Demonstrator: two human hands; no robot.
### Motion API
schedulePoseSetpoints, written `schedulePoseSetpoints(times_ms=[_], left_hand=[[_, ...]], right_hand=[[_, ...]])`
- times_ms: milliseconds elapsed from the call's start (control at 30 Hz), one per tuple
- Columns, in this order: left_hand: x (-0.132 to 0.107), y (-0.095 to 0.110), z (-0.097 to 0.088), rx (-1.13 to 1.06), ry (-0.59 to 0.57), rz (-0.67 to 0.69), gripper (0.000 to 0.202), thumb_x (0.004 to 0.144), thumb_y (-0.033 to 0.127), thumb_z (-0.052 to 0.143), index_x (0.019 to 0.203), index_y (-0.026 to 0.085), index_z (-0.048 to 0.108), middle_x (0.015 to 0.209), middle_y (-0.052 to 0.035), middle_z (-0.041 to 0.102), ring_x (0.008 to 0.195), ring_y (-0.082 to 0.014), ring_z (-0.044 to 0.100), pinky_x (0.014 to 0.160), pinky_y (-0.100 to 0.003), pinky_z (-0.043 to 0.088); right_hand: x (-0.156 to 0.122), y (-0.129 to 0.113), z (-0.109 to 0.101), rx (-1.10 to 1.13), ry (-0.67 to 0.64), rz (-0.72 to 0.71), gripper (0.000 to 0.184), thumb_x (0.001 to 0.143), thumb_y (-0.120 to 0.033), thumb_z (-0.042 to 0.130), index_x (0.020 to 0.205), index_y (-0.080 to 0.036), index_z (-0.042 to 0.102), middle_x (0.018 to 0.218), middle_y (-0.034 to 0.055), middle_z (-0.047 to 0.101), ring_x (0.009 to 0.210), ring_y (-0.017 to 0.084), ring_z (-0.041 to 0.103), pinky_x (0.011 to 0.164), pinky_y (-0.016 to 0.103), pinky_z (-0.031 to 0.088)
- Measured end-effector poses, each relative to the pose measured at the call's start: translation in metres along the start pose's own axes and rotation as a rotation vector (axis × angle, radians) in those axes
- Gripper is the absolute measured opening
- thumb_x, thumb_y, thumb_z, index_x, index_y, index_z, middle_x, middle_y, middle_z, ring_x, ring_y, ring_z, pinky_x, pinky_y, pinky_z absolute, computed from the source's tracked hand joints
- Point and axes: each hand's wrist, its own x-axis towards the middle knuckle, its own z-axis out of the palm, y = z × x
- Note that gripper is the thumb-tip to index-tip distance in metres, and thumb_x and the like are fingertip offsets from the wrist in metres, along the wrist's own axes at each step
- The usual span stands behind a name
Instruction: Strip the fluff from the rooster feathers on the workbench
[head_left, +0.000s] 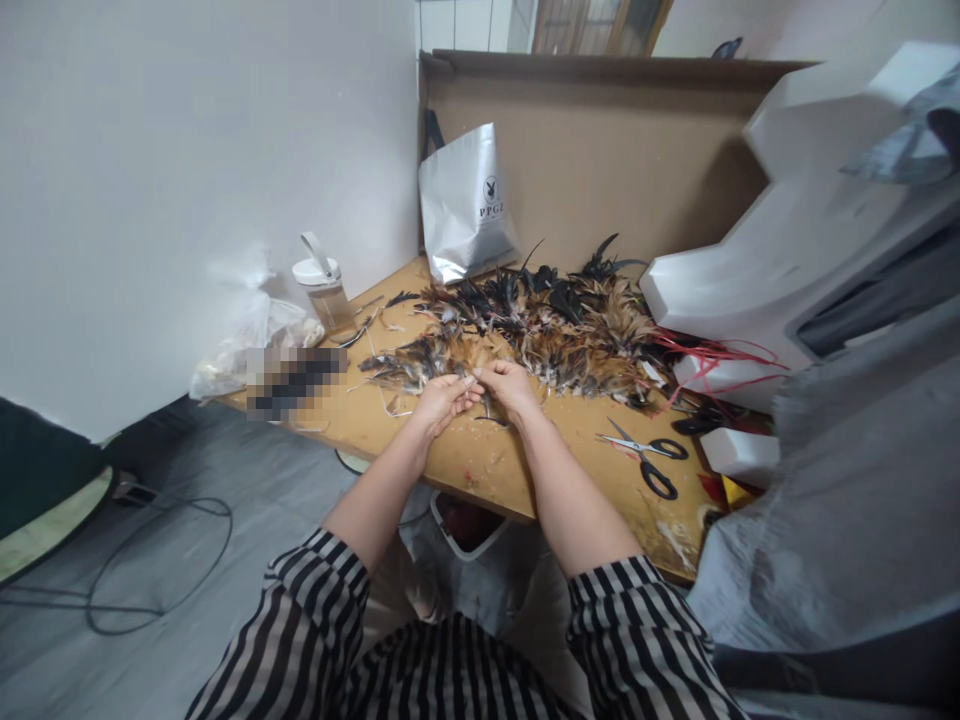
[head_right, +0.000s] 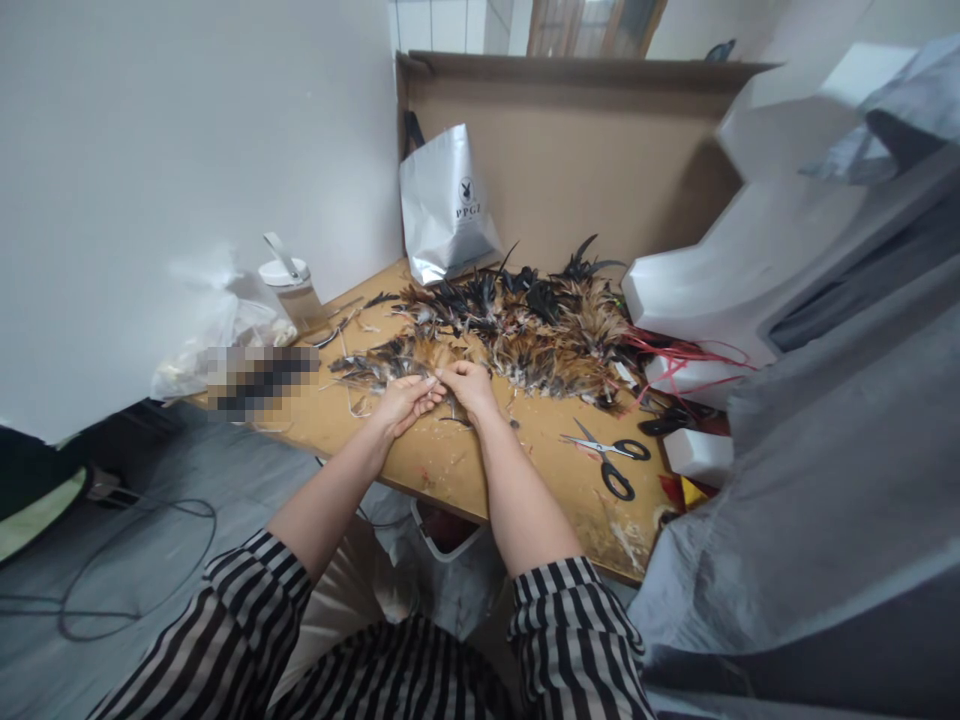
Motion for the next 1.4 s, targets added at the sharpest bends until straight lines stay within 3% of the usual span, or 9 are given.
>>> schedulePoseSetpoints(times_ms=[267,700,900,1033,1167,1400], left_hand=[[-0.001,0.001,0.001,0.001,0.025,0.007,0.022,0.065,0.029,0.066,0.071,0.008,0.06,0.064,-0.0051,0.062,0.051,-0.0046,0.053,0.048,-0.014,0.04],[0.003,-0.002,-0.001,-0.051,0.052,0.021,0.02,0.066,0.026,0.065,0.073,0.008,0.06,0.07,-0.0082,0.065,0.056,-0.0064,0.057,0.051,-0.015,0.043],[0.001,-0.001,0.001,-0.03,0.031,0.024,0.021,0.067,0.027,0.064,0.072,0.007,0.06,0.067,-0.0076,0.064,0.053,-0.0061,0.057,0.05,-0.014,0.043],[0.0,0.0,0.003,-0.032,0.043,0.038,0.021,0.065,0.028,0.066,0.07,0.008,0.059,0.065,-0.0064,0.063,0.053,-0.0062,0.056,0.048,-0.014,0.042],[-0.001,0.0,0.004,-0.009,0.031,0.022,0.023,0.065,0.03,0.066,0.069,0.009,0.059,0.064,-0.0057,0.062,0.053,-0.0061,0.055,0.048,-0.015,0.041],[0.0,-0.001,0.002,-0.016,0.026,0.019,0.025,0.062,0.031,0.068,0.067,0.009,0.057,0.06,-0.0026,0.058,0.048,-0.0036,0.049,0.046,-0.015,0.038]], right_hand=[[-0.001,-0.003,-0.001,0.129,-0.069,0.082,0.028,0.054,-0.039,0.068,0.061,-0.014,0.058,0.043,-0.0047,0.046,0.038,0.004,0.035,0.037,0.018,0.021],[-0.002,0.001,0.007,0.331,-0.015,0.173,0.03,0.049,-0.035,0.073,0.064,-0.015,0.058,0.052,-0.003,0.055,0.044,0.005,0.045,0.04,0.017,0.032],[-0.006,-0.001,0.012,0.437,-0.029,0.252,0.032,0.049,-0.034,0.074,0.065,-0.016,0.054,0.048,-0.0059,0.051,0.039,0.003,0.041,0.036,0.016,0.032],[-0.006,0.0,0.012,0.447,-0.062,0.243,0.032,0.052,-0.037,0.073,0.066,-0.016,0.053,0.048,-0.0055,0.05,0.038,0.003,0.04,0.033,0.014,0.025],[-0.008,0.001,0.014,0.4,-0.065,0.254,0.031,0.053,-0.038,0.072,0.067,-0.017,0.053,0.048,-0.0053,0.05,0.039,0.004,0.042,0.036,0.016,0.03],[-0.008,-0.003,0.015,0.355,0.05,0.211,0.036,0.049,-0.036,0.073,0.075,-0.018,0.057,0.048,-0.0067,0.05,0.038,0.003,0.038,0.036,0.016,0.027]])
